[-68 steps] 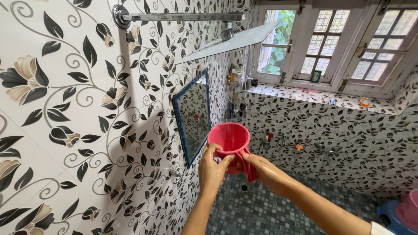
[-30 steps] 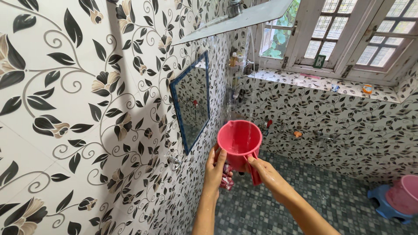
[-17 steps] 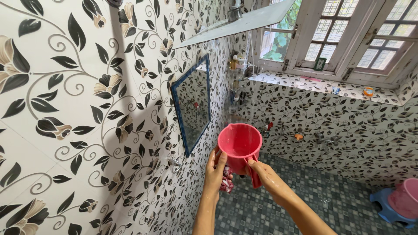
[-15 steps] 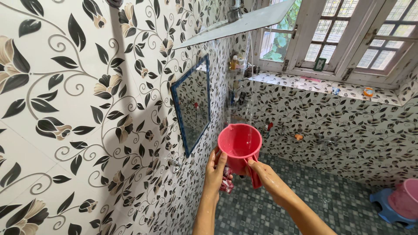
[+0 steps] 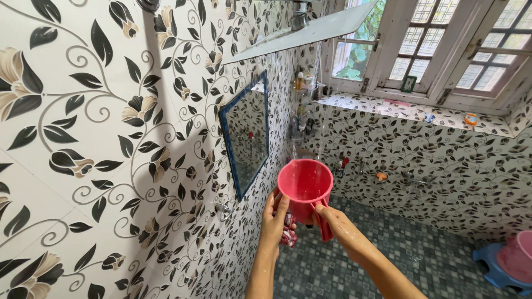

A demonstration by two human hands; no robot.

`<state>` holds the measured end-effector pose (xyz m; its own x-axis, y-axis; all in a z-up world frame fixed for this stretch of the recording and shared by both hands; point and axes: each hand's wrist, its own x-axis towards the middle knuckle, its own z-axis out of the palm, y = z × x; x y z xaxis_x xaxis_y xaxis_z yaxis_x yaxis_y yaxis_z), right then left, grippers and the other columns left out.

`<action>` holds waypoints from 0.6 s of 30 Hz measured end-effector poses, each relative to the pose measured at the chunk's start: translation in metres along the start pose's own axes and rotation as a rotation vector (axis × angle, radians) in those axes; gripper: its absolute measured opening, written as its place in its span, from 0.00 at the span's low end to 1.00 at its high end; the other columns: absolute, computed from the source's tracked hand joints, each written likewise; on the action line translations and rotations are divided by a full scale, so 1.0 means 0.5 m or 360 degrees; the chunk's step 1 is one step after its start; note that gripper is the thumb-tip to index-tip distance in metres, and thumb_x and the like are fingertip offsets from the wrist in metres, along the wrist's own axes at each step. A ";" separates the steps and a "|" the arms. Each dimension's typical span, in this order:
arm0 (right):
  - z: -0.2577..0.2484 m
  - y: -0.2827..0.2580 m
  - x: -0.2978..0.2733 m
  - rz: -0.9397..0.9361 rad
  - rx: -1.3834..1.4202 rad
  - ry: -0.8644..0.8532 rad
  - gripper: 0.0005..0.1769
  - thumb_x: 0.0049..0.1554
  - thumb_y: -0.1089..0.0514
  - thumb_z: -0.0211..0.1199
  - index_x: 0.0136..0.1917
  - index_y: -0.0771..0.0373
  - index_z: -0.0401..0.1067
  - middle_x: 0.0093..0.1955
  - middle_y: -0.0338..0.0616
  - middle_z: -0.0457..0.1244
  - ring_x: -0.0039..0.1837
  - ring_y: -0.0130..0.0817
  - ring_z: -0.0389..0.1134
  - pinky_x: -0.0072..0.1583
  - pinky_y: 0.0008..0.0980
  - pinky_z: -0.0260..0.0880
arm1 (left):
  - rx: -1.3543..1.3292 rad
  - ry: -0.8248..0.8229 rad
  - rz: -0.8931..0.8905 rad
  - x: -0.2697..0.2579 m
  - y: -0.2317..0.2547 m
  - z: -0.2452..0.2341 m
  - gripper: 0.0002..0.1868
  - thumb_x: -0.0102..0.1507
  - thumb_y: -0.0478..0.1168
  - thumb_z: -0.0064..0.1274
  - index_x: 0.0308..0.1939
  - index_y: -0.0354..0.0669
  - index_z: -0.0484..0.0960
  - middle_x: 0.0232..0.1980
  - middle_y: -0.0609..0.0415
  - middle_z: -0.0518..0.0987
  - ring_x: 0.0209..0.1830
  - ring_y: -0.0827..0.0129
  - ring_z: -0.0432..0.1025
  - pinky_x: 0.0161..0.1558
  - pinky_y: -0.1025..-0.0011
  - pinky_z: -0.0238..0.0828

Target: The person wipes the tiled wall with a pink cloth, pours water from a red mug onto the wall and fixtures, and moves various buckets and a stool around the bathroom.

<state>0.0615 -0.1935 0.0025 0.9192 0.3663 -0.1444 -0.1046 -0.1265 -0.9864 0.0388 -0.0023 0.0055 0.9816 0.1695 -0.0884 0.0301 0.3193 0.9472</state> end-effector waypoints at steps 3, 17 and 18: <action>0.003 -0.002 -0.001 0.0019 -0.0018 0.0024 0.32 0.60 0.28 0.46 0.34 0.57 0.63 0.29 0.37 0.52 0.36 0.32 0.54 0.50 0.38 0.61 | -0.0063 -0.0036 0.0103 0.001 -0.002 -0.002 0.32 0.65 0.55 0.51 0.71 0.50 0.70 0.45 0.60 0.82 0.20 0.83 0.69 0.19 0.80 0.68; -0.136 -0.075 0.009 0.0024 -0.0219 0.0052 0.31 0.64 0.33 0.45 0.35 0.59 0.64 0.28 0.39 0.54 0.30 0.31 0.53 0.34 0.32 0.56 | 0.0290 -0.0380 0.0196 0.034 0.078 0.010 0.33 0.63 0.49 0.59 0.70 0.44 0.69 0.48 0.56 0.84 0.22 0.82 0.70 0.21 0.76 0.70; -0.179 -0.114 0.001 0.0089 -0.0283 0.0101 0.30 0.62 0.33 0.45 0.39 0.60 0.69 0.30 0.40 0.60 0.31 0.30 0.53 0.35 0.31 0.57 | 0.0291 -0.0389 0.0214 0.034 0.105 0.019 0.33 0.63 0.49 0.59 0.70 0.44 0.69 0.48 0.56 0.84 0.22 0.82 0.70 0.21 0.76 0.70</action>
<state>0.1020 -0.2685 0.0657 0.9366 0.2960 -0.1878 -0.0924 -0.3081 -0.9468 0.0590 0.0085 0.0567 0.9946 -0.0370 0.0969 -0.0912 0.1331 0.9869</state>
